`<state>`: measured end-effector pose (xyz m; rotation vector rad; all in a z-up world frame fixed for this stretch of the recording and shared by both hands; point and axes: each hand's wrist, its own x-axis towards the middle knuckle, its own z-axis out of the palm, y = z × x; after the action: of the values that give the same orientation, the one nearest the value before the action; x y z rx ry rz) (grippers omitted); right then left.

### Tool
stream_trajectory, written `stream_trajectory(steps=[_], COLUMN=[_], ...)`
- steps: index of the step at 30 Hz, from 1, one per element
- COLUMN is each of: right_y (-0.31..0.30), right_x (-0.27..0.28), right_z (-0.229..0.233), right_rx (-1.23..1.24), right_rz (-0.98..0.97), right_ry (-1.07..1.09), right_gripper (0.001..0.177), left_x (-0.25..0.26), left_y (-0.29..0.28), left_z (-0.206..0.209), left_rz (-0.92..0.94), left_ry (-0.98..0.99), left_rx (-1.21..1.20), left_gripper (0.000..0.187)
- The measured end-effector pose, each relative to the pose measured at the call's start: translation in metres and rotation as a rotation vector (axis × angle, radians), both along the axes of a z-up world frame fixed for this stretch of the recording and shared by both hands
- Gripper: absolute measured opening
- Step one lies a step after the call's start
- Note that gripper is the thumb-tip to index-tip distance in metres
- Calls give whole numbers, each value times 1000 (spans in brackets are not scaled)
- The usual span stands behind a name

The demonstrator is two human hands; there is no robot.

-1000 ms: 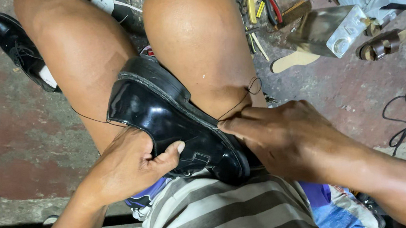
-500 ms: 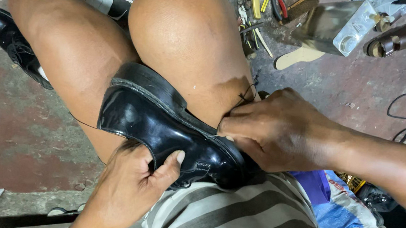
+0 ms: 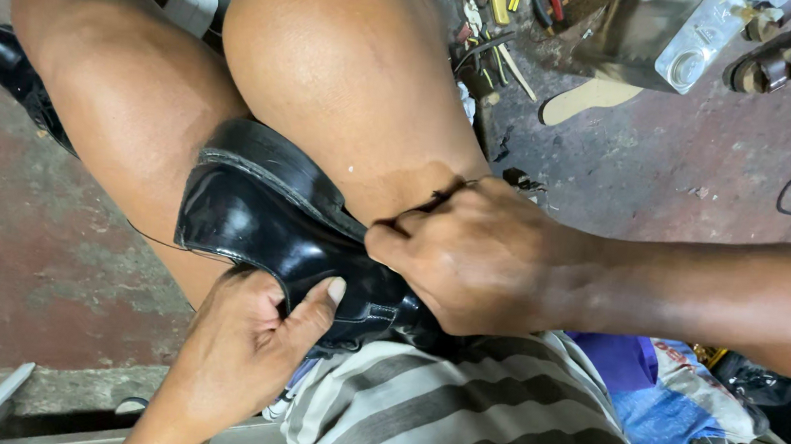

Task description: The person sits on the floor and sews a black leather shoe using a needle and thread. They repeatedly push the needle through the sole and pull the thread to stitch the shoe, holding it steady with their left hand.

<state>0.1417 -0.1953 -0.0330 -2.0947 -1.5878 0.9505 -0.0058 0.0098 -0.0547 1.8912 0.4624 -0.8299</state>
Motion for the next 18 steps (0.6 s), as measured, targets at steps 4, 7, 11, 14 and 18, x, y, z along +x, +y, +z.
stream_trajectory(steps=[4, 7, 11, 14, 18], right_y=[1, -6, -14, -14, -17], right_x=[3, 9, 8, 8, 5], right_z=[-2, -4, -7, -7, -7], right_rx=[-61, 19, 2, 2, 69], right_rz=[-60, -119, -126, -151, -176], right_ry=[132, 158, 121, 100, 109], right_gripper=[15, 13, 15, 15, 18], left_x=[-19, -33, -40, -38, -15], left_y=[5, 16, 53, 44, 9], left_z=[5, 18, 37, 51, 50], left_rz=[134, 676, 475, 374, 73], left_ry=[-89, -308, -338, -513, -622], left_rx=[-4, -339, 550, 652, 376], left_gripper=[41, 18, 15, 13, 20])
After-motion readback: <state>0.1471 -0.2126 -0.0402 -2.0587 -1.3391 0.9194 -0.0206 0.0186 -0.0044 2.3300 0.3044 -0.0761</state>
